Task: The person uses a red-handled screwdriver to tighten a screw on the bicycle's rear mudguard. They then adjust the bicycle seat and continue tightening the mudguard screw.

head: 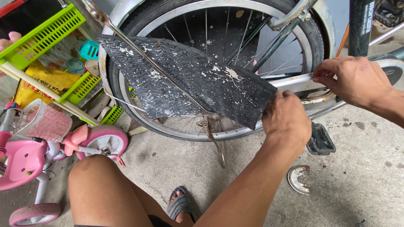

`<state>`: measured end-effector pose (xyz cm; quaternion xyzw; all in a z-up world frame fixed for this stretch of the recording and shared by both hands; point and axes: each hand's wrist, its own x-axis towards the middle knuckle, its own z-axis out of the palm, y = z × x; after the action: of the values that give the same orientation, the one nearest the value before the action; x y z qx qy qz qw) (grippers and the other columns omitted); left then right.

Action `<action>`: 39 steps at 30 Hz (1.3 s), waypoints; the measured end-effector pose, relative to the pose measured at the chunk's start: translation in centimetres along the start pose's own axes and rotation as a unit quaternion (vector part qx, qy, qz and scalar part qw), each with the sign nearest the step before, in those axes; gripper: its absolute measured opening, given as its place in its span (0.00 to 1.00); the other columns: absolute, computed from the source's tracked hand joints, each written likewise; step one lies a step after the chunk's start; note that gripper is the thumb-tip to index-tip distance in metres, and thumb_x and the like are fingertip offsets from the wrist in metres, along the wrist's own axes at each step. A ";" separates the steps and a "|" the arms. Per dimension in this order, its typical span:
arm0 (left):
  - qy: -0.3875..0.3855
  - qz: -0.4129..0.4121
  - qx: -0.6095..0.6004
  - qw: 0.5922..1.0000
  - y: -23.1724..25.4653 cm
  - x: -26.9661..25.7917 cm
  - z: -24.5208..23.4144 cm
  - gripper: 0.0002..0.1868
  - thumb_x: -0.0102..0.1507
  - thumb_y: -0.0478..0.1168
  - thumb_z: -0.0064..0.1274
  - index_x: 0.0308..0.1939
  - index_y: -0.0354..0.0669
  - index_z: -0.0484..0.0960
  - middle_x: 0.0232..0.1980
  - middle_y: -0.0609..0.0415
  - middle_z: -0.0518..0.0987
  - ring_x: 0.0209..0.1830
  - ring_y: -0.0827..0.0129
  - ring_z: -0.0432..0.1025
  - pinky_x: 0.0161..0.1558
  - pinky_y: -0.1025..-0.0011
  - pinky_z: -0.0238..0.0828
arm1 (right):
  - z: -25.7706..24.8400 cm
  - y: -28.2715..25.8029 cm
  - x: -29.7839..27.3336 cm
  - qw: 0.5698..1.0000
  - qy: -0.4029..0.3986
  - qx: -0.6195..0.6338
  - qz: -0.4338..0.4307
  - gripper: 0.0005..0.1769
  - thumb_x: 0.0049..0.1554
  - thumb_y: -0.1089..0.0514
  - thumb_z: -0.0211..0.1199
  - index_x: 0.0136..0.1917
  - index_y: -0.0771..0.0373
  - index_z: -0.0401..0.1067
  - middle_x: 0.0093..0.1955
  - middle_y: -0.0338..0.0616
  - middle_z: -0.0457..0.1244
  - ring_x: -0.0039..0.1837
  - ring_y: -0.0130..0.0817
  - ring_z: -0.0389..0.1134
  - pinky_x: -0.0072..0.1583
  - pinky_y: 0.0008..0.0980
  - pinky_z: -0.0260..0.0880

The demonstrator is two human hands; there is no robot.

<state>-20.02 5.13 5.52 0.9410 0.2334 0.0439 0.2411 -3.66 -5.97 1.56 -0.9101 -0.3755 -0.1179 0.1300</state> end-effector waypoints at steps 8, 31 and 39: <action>0.127 0.100 -0.002 0.987 0.1 4.3 2.7 0.14 0.68 0.33 0.46 0.58 0.34 0.74 0.63 0.41 0.74 0.66 0.51 0.69 0.63 0.55 0.70 | 0.9 0.7 0.9 0.987 0.073 -0.032 -0.136 0.23 0.50 0.49 0.69 0.59 0.53 0.77 0.52 0.42 0.69 0.60 0.43 0.70 0.61 0.41 0.71; 0.127 0.075 0.128 0.981 -0.1 10.9 6.8 0.14 0.64 0.36 0.50 0.54 0.45 0.79 0.58 0.51 0.78 0.65 0.63 0.69 0.69 0.59 0.57 | 1.2 3.4 0.7 0.996 0.050 -0.013 -0.066 0.21 0.56 0.47 0.67 0.61 0.53 0.78 0.56 0.48 0.71 0.56 0.44 0.73 0.59 0.41 0.75; 0.107 0.046 0.156 0.981 0.3 11.9 6.7 0.14 0.67 0.38 0.47 0.56 0.48 0.79 0.56 0.51 0.81 0.63 0.61 0.71 0.68 0.55 0.56 | 0.4 7.4 1.5 0.985 -0.097 -0.021 0.139 0.30 0.52 0.47 0.72 0.68 0.48 0.74 0.57 0.46 0.71 0.45 0.41 0.76 0.51 0.40 0.79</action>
<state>-8.00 7.47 -0.63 0.9666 0.2182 0.1184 0.0632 2.70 -9.89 0.57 -0.9631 -0.2533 -0.0174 0.0890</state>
